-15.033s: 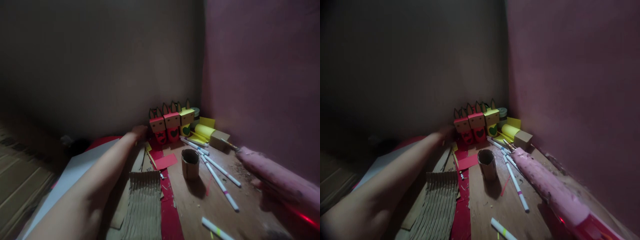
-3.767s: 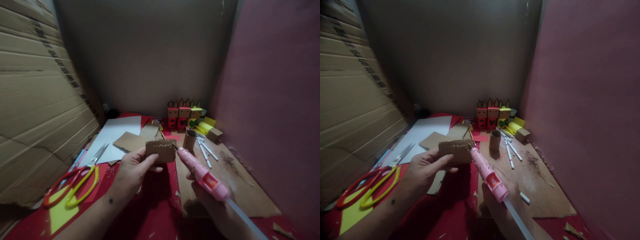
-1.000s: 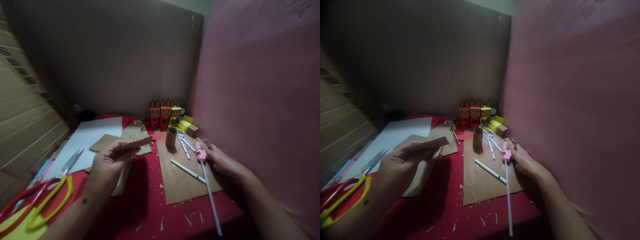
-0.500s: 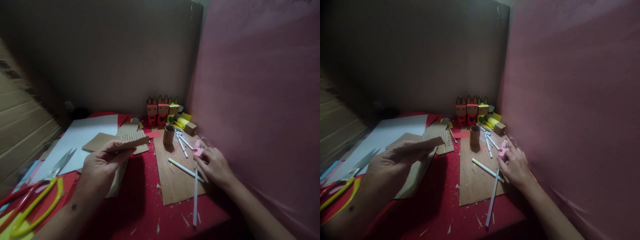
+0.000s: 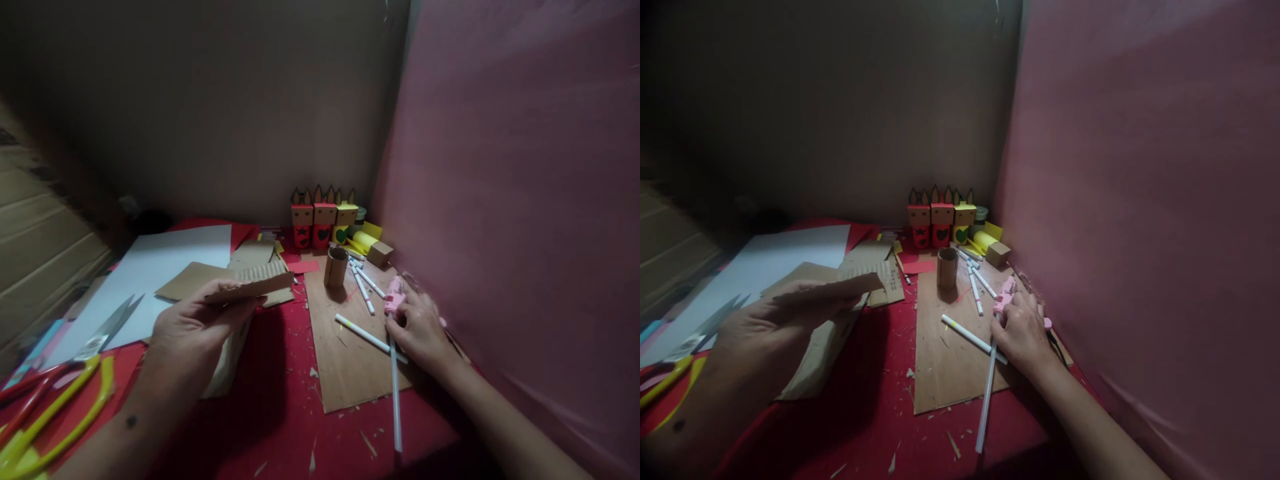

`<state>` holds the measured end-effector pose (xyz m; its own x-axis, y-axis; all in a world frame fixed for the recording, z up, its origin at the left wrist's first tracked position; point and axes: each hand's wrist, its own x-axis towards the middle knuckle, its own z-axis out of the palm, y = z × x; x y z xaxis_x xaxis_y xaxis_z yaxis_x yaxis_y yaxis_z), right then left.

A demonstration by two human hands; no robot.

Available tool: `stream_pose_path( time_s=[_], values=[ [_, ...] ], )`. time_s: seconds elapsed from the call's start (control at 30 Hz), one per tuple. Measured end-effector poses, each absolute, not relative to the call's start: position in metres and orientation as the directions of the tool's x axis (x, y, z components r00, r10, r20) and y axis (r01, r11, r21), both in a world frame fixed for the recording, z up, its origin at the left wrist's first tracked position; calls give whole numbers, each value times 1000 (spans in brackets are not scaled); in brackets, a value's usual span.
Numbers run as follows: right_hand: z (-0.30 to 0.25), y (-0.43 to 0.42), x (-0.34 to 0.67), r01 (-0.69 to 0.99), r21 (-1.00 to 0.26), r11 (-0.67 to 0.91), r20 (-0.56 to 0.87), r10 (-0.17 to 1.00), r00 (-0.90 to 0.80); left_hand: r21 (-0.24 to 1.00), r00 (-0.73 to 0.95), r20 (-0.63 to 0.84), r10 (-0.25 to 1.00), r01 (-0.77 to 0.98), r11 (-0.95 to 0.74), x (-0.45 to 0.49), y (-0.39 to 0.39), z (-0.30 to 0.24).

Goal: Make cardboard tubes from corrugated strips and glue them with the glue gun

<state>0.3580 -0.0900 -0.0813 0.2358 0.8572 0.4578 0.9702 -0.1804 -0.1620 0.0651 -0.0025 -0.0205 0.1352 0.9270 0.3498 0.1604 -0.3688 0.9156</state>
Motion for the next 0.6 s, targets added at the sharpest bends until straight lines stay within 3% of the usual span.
stream_pose_path(
  time_s=[0.2, 0.4, 0.6],
  values=[
    [-86, -88, 359, 962, -209, -175, 535, 803, 262, 920, 130, 348, 928, 141, -365, 65, -3, -20],
    [-86, -94, 368, 935, -355, 25, 565, 802, 193, 917, 118, 352, 928, 154, -368, 64, -3, -19],
    [-95, -96, 379, 928, -311, 207, 598, 801, 22, 912, 117, 345, 931, 192, -362, 64, -1, -17]
  ],
)
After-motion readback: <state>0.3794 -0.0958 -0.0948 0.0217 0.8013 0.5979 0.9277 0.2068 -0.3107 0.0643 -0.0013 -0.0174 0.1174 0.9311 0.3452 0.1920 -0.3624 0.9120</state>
